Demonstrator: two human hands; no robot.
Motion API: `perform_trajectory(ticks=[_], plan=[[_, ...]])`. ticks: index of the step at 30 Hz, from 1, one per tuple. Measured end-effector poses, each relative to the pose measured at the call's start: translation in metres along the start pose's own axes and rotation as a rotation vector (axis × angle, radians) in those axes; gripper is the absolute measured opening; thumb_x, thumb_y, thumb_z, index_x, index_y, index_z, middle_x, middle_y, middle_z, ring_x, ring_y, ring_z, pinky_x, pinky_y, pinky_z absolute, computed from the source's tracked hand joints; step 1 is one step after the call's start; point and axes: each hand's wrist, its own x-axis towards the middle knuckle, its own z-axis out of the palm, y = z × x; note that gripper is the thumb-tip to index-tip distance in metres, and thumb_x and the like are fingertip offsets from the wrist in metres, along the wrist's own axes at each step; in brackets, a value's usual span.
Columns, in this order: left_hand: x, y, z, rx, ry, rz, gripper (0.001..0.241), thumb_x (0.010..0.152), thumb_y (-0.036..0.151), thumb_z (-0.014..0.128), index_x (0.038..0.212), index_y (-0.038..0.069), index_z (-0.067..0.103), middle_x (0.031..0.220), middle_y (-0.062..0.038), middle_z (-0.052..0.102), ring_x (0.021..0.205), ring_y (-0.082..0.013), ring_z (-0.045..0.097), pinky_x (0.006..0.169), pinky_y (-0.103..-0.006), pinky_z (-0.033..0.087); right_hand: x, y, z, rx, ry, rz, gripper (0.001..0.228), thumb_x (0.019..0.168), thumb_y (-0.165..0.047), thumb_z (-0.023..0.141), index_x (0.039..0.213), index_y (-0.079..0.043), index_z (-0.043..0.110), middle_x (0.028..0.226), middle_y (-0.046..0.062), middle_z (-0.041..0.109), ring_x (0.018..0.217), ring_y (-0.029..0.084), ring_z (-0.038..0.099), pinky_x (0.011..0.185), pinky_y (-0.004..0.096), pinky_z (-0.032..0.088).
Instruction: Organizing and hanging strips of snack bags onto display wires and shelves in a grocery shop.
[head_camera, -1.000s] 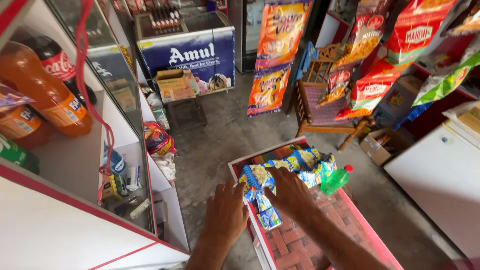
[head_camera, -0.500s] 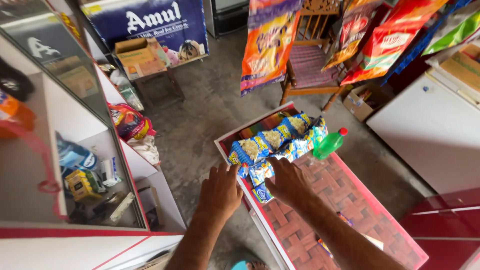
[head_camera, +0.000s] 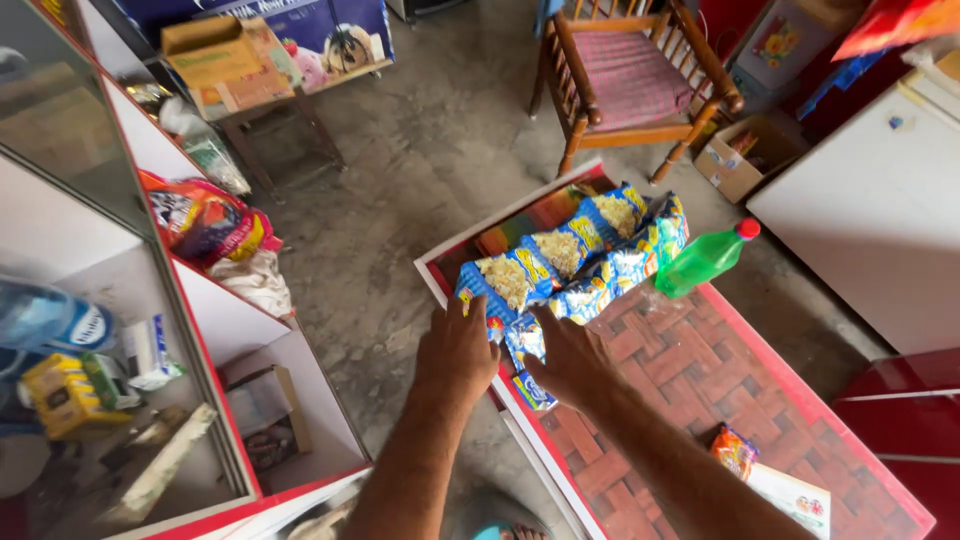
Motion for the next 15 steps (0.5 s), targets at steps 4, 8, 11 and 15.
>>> perform_trajectory(ticks=[4, 8, 11, 15], plan=[[0.038, -0.02, 0.039, -0.046, 0.021, 0.021, 0.072, 0.084, 0.024, 0.077, 0.145, 0.009, 0.042, 0.146, -0.018, 0.048, 0.125, -0.0391, 0.053, 0.098, -0.0476, 0.053, 0.041, 0.016, 0.038, 0.056, 0.057, -0.051, 0.07, 0.082, -0.03, 0.074, 0.144, -0.014, 0.045, 0.112, 0.021, 0.071, 0.108, 0.04, 0.067, 0.093, 0.054, 0.053], [0.054, -0.035, 0.064, -0.125, -0.064, -0.071, 0.082, 0.086, 0.024, 0.076, 0.153, 0.013, 0.031, 0.15, -0.018, 0.043, 0.128, -0.0409, 0.05, 0.104, -0.0487, 0.048, 0.059, 0.021, 0.066, 0.159, 0.028, 0.011, 0.071, 0.083, -0.03, 0.073, 0.147, -0.017, 0.046, 0.12, 0.021, 0.071, 0.113, 0.04, 0.068, 0.1, 0.052, 0.052], [0.075, -0.046, 0.086, -0.228, -0.017, -0.071, 0.085, 0.084, 0.02, 0.074, 0.156, 0.014, 0.028, 0.153, -0.018, 0.041, 0.129, -0.0436, 0.05, 0.107, -0.0491, 0.046, 0.091, 0.048, 0.104, 0.308, 0.062, 0.007, 0.072, 0.084, -0.032, 0.076, 0.147, -0.016, 0.046, 0.124, 0.022, 0.069, 0.116, 0.039, 0.066, 0.099, 0.051, 0.051], [0.102, -0.079, 0.147, -0.435, 0.062, 0.048, 0.087, 0.083, 0.012, 0.07, 0.157, 0.008, 0.023, 0.151, -0.027, 0.043, 0.129, -0.047, 0.05, 0.106, -0.055, 0.043, 0.094, 0.016, 0.086, 0.638, -0.145, 0.377, 0.07, 0.082, -0.031, 0.073, 0.148, -0.019, 0.052, 0.116, 0.024, 0.075, 0.107, 0.042, 0.074, 0.091, 0.051, 0.059]])
